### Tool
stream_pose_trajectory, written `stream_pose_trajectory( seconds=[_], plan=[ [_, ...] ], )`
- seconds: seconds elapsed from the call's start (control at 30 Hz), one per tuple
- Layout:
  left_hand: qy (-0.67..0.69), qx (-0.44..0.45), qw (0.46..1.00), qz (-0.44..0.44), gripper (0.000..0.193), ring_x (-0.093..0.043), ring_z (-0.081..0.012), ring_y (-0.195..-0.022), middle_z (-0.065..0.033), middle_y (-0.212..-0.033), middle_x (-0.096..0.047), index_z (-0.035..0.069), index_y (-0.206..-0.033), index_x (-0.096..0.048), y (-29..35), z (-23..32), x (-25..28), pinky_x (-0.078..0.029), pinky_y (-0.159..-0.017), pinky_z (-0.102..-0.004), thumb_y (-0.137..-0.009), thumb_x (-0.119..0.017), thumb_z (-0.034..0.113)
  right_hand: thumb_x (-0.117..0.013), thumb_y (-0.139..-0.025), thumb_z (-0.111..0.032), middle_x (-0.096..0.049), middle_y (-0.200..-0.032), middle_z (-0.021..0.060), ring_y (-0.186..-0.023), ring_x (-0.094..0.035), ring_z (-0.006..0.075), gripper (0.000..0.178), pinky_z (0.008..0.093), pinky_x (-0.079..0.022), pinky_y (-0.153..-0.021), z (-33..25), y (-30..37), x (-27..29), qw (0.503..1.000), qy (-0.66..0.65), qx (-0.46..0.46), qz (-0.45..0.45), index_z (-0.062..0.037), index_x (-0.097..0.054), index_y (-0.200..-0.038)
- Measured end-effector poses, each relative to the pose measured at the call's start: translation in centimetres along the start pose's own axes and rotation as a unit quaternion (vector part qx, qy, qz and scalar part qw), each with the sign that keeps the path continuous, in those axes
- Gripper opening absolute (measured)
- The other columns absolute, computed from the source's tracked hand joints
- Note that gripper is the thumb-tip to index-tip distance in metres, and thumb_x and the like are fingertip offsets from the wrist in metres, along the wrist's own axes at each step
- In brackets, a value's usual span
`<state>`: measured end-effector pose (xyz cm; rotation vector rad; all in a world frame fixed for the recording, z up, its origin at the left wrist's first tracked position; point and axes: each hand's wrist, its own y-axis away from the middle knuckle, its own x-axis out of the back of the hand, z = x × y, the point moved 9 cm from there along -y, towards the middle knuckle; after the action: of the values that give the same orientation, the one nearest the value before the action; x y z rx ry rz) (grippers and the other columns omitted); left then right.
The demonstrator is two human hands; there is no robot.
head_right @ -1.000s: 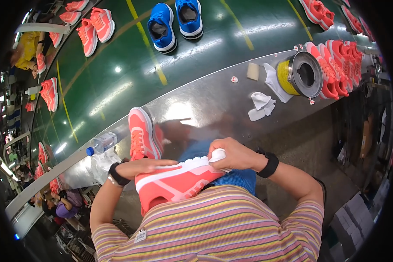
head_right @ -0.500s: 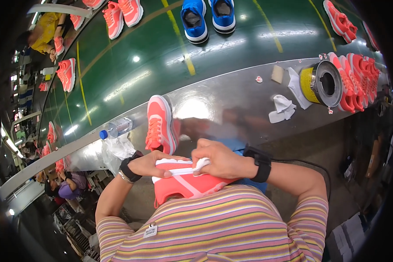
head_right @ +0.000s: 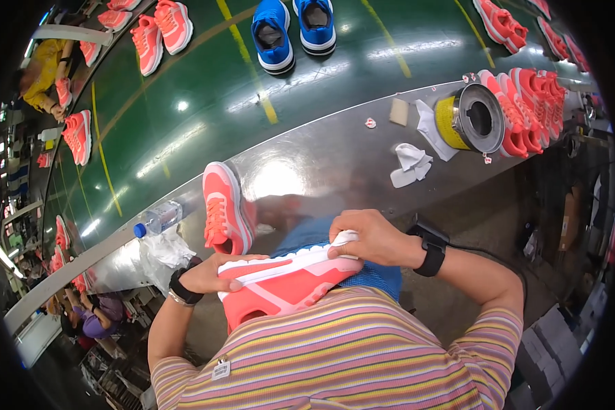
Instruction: Inspecting and cleaning excess glue or spots from sneakers on a factory conveyor belt.
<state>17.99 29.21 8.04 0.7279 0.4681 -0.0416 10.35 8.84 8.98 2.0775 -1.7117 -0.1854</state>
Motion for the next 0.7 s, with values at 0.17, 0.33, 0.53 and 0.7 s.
stream_pose_trajectory(
  seconds=[0.17, 0.33, 0.53, 0.7],
  plan=[
    [0.005, 0.006, 1.000, 0.003, 0.063, -0.043, -0.0197, -0.118, -0.0093, -0.133, -0.043, 0.004, -0.127, -0.046, -0.2, 0.3, 0.2, -0.032, -0.100, -0.0309, -0.074, -0.069, 0.030, -0.069, -0.072, -0.009, -0.062, -0.089, 0.0080, -0.086, -0.060, 0.0195, 0.017, 0.0278, -0.046, -0.074, -0.5, 1.0, 0.7, 0.999, -0.045, -0.012, -0.014, -0.0046, -0.061, -0.087],
    [0.038, 0.003, 0.999, 0.001, 0.061, -0.044, -0.0169, -0.117, -0.0082, -0.131, -0.045, 0.001, -0.127, -0.046, -0.4, 0.7, 0.1, -0.033, -0.099, -0.0301, -0.075, -0.067, 0.027, -0.060, -0.071, 0.000, -0.059, -0.092, 0.0104, -0.086, -0.058, 0.0236, 0.018, 0.0307, -0.044, -0.076, -0.3, 1.1, 0.2, 0.992, -0.113, 0.047, -0.025, -0.0050, -0.061, -0.088],
    [0.055, 0.045, 0.997, -0.017, 0.061, -0.045, -0.0142, -0.114, -0.0061, -0.130, -0.047, 0.001, -0.127, -0.046, -0.9, 0.3, -0.4, -0.034, -0.098, -0.0291, -0.076, -0.067, 0.028, -0.058, -0.069, 0.000, -0.053, -0.088, 0.0099, -0.084, -0.054, 0.0264, 0.018, 0.0313, -0.044, -0.075, -2.6, -1.0, -2.3, 0.995, -0.029, 0.096, -0.012, -0.0061, -0.062, -0.086],
    [0.051, 0.004, 0.999, 0.010, 0.062, -0.046, -0.0141, -0.114, -0.0063, -0.129, -0.048, 0.001, -0.127, -0.045, -0.4, -0.1, -0.2, -0.034, -0.098, -0.0290, -0.076, -0.068, 0.028, -0.064, -0.066, -0.008, -0.053, -0.088, 0.0102, -0.085, -0.055, 0.0244, 0.018, 0.0305, -0.044, -0.074, -0.7, -0.6, -1.4, 0.996, -0.060, 0.025, -0.066, -0.0056, -0.065, -0.084]
  ],
)
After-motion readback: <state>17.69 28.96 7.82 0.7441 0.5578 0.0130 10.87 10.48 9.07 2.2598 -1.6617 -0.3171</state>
